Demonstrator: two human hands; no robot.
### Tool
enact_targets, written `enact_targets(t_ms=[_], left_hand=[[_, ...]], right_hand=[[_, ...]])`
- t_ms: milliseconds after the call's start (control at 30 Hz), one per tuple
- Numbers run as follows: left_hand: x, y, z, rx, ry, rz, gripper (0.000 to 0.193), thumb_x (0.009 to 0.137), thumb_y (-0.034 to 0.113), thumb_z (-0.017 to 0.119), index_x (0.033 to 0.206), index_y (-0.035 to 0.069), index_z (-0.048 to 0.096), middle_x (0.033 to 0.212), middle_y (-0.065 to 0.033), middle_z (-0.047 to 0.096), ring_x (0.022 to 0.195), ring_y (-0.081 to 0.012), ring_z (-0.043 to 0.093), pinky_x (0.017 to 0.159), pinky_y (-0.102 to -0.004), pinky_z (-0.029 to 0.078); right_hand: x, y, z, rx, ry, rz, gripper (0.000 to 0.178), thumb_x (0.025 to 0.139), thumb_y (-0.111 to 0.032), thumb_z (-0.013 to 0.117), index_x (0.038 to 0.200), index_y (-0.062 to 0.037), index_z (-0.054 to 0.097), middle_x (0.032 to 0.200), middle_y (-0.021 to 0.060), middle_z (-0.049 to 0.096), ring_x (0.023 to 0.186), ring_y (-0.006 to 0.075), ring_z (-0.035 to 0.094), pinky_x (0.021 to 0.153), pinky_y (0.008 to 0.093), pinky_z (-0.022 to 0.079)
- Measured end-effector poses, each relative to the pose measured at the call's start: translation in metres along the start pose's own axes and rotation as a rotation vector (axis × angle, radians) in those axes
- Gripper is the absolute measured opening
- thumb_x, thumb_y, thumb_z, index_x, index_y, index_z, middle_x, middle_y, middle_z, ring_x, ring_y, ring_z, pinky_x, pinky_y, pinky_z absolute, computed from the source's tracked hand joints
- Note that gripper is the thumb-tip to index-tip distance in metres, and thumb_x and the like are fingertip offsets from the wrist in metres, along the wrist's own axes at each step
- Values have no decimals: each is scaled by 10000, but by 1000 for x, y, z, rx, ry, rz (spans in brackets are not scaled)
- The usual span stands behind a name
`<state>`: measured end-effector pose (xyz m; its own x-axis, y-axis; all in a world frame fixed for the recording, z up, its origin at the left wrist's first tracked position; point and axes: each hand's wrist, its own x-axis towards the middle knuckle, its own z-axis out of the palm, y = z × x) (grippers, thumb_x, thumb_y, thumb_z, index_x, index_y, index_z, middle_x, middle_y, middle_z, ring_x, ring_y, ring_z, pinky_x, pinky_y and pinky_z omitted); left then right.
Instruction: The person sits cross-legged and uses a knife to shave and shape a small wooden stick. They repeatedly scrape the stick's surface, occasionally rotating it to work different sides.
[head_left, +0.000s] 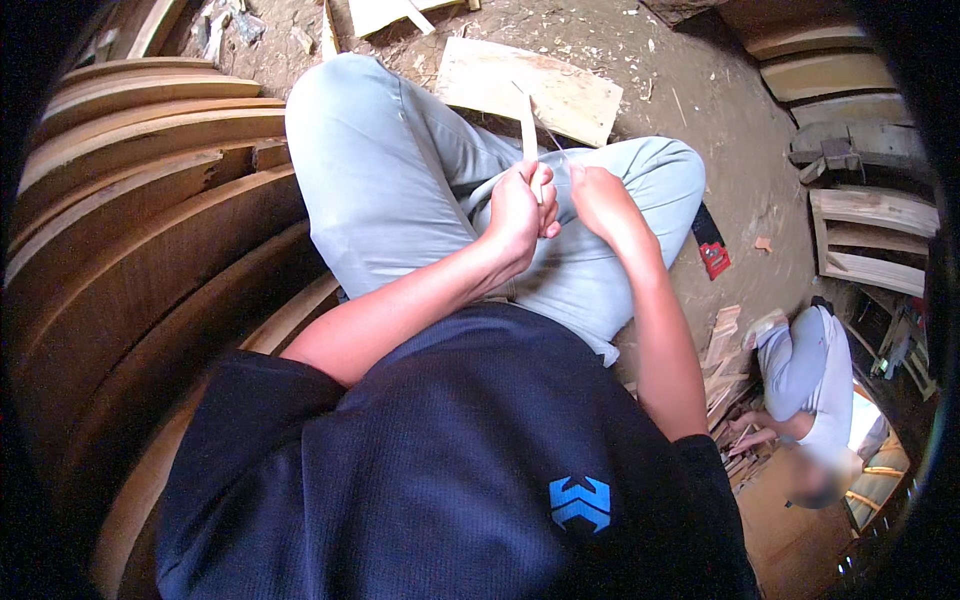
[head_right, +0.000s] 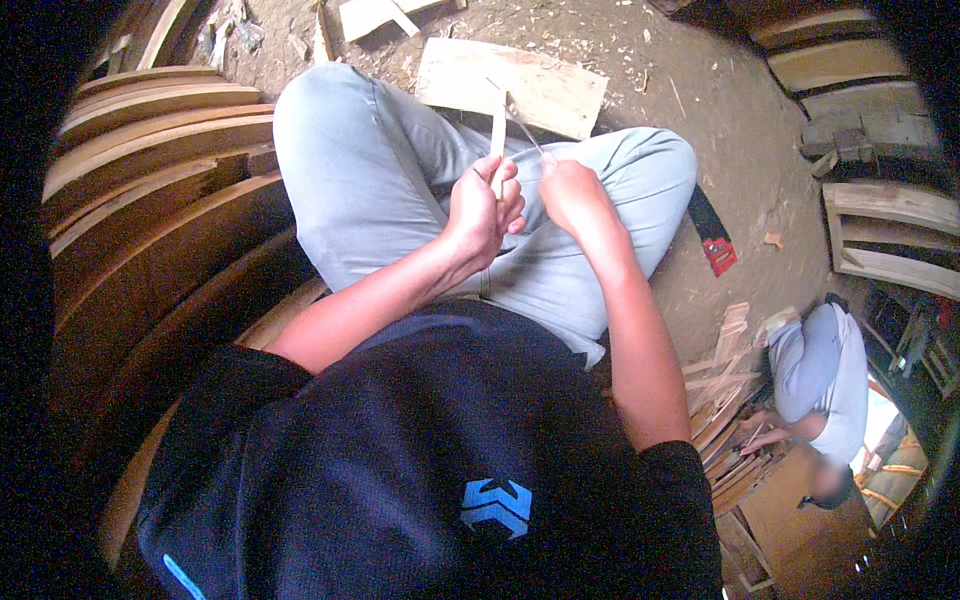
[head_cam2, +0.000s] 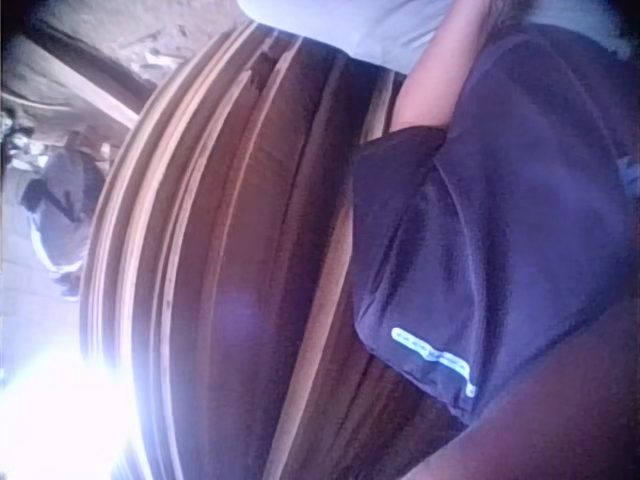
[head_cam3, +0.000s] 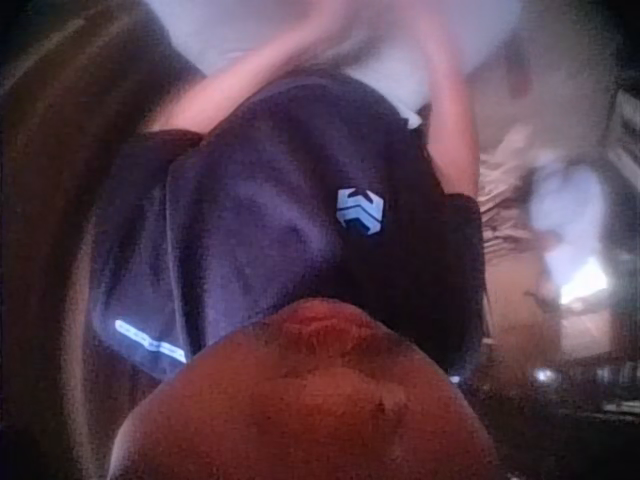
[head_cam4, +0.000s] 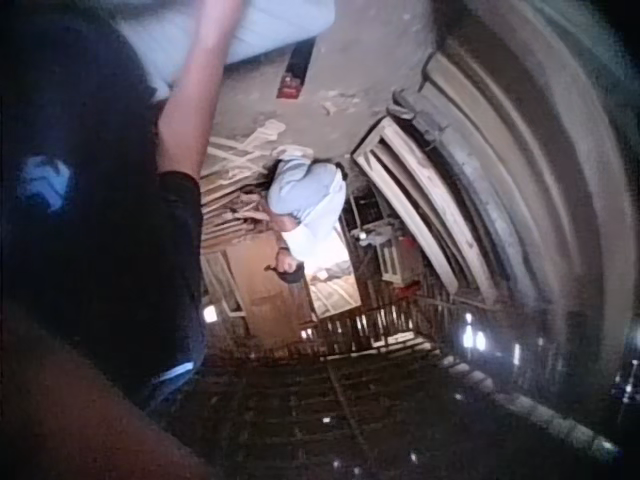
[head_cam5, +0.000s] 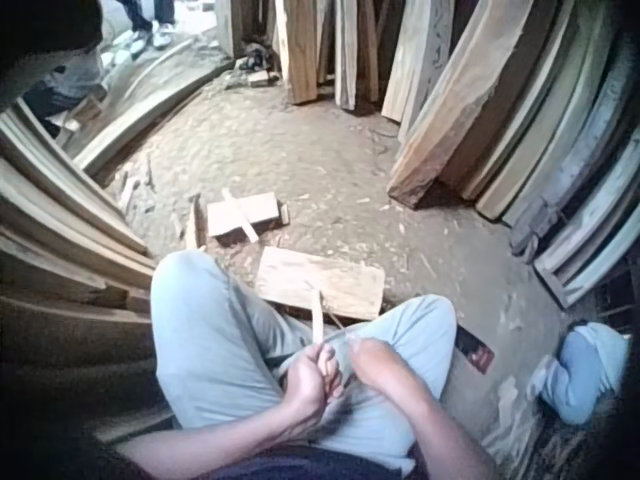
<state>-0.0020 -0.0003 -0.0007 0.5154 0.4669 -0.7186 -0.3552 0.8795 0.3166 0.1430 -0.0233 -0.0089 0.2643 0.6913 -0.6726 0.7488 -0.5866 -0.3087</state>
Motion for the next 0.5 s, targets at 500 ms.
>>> enact_targets(t_ms=[500], left_hand=[[2, -1, 0, -2, 7, -2, 321, 1001, 320, 248, 767, 151, 388, 455, 39, 270, 361, -118, 234, 374, -290, 264]], right_hand=[[-41, -16, -2, 2, 23, 4, 523, 994, -329, 304, 919, 69, 636, 932, 341, 600, 945, 485, 575, 851, 530, 441]])
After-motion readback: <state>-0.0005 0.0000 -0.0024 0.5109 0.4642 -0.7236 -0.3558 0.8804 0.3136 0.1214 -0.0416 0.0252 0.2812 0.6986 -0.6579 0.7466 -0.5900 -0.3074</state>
